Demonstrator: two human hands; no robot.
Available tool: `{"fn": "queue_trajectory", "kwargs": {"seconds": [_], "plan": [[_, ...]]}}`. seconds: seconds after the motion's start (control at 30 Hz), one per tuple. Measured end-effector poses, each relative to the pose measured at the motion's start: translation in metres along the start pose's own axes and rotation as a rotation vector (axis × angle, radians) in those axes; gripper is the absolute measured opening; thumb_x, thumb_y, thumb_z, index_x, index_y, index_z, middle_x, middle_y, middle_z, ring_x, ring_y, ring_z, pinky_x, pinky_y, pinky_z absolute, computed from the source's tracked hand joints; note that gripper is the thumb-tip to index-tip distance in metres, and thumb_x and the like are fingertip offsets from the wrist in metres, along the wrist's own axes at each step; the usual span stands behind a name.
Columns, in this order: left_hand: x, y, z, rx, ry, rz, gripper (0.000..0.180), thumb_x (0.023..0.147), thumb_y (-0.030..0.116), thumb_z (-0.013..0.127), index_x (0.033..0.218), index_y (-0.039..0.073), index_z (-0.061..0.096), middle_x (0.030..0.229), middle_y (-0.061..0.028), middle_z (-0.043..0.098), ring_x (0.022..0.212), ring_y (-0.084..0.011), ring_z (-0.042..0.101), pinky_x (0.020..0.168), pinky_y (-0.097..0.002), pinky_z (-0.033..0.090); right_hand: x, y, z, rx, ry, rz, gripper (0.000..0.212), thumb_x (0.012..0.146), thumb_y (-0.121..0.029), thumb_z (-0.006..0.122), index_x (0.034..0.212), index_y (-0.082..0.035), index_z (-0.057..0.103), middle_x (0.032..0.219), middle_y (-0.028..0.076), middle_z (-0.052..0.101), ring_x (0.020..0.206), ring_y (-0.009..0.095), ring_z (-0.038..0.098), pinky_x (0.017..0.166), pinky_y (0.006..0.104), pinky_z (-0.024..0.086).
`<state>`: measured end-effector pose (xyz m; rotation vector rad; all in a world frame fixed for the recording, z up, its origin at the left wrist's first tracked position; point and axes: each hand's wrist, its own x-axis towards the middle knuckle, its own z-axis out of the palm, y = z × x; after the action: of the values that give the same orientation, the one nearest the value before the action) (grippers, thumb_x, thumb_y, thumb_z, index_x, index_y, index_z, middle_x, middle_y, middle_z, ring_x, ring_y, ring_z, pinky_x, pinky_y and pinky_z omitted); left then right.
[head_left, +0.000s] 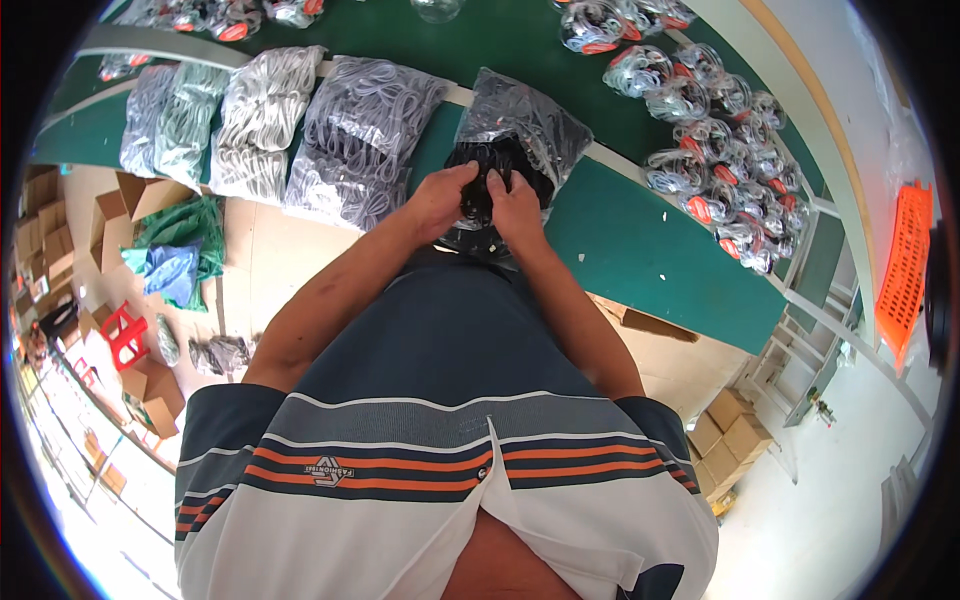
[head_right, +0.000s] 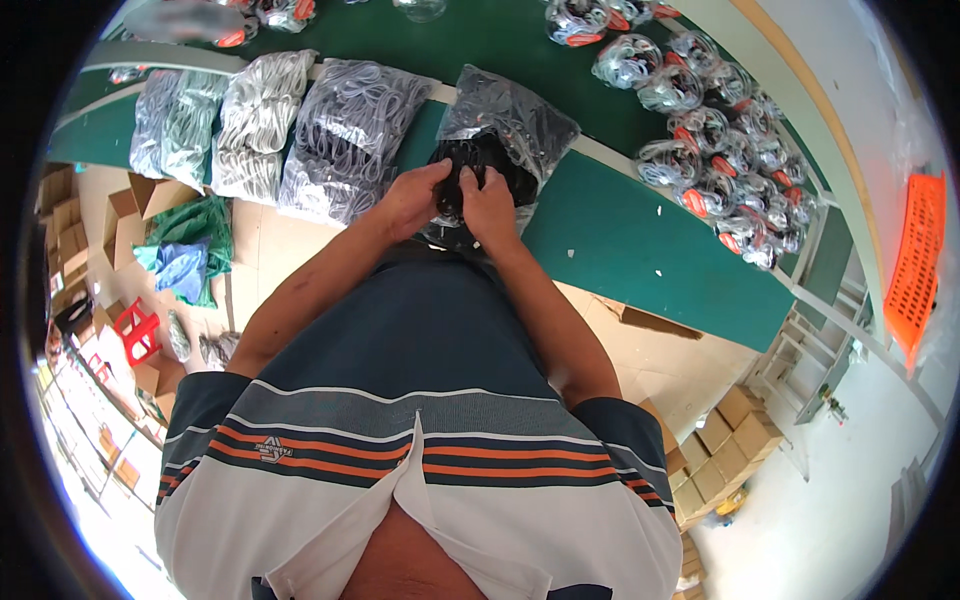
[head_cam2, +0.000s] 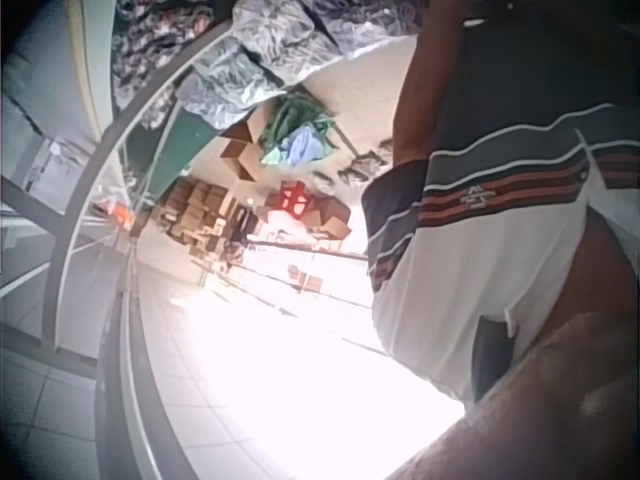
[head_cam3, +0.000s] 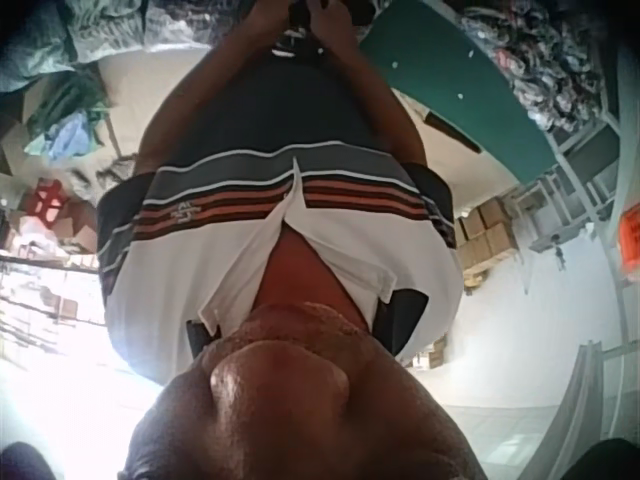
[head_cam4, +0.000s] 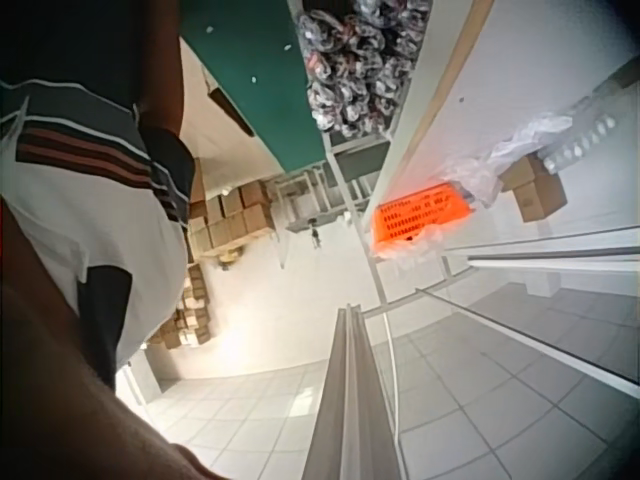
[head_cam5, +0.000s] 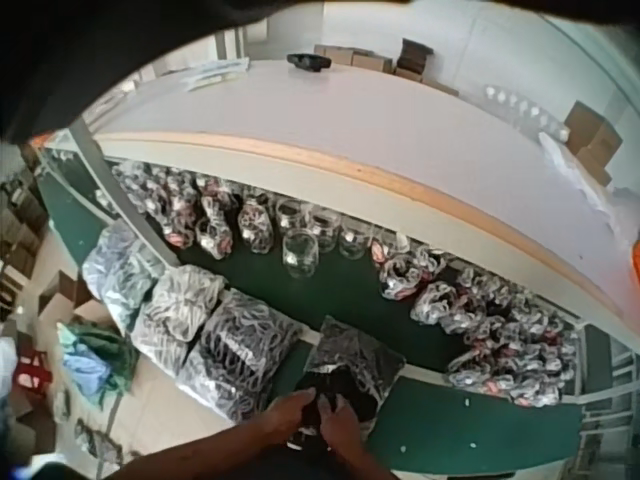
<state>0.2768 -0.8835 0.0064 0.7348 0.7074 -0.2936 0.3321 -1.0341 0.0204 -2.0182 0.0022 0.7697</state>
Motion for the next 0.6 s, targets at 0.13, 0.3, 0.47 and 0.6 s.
{"fn": "queue_trajectory", "kwargs": {"seconds": [0.13,0.3,0.47,0.6], "plan": [[-0.011,-0.003,-0.019,0.021,0.029,0.153,0.029,0.113,0.025,0.05,0.115,0.003,0.07,0.106,-0.006,0.07,0.091,-0.0149,0.061,0.082,-0.0276,0.047,-0.002,-0.014,0.025,-0.044,-0.037,-0.064,0.036,0.106,-0.033,0.063,0.111,0.003,0.068,0.102,0.014,0.075,0.082,0.025,0.065,0.077,0.0384,0.052],[-0.034,0.017,-0.055,-0.062,0.072,0.189,0.023,0.112,0.024,0.054,0.114,0.006,0.068,0.107,-0.0062,0.069,0.092,-0.0144,0.06,0.083,-0.0287,0.048,-0.005,-0.034,0.062,0.012,-0.056,-0.135,0.038,0.105,-0.033,0.063,0.116,0.003,0.068,0.103,0.017,0.075,0.085,0.028,0.066,0.08,0.0389,0.053],[-0.057,0.053,-0.089,-0.008,0.071,0.155,0.021,0.11,0.022,0.058,0.114,0.005,0.069,0.106,-0.0067,0.07,0.091,-0.015,0.062,0.081,-0.0283,0.049,0.002,-0.051,0.121,-0.083,0.005,-0.309,0.036,0.104,-0.029,0.063,0.118,0.004,0.068,0.105,0.018,0.076,0.088,0.03,0.069,0.082,0.0385,0.053],[-0.075,0.094,-0.113,-0.082,0.074,0.08,0.02,0.107,0.021,0.062,0.113,0.003,0.07,0.103,-0.0071,0.07,0.09,-0.017,0.064,0.079,-0.0279,0.05,0.007,-0.062,0.176,-0.523,0.128,-0.838,0.035,0.102,-0.026,0.063,0.12,0.004,0.068,0.106,0.019,0.076,0.09,0.032,0.07,0.083,0.0395,0.054]]}}
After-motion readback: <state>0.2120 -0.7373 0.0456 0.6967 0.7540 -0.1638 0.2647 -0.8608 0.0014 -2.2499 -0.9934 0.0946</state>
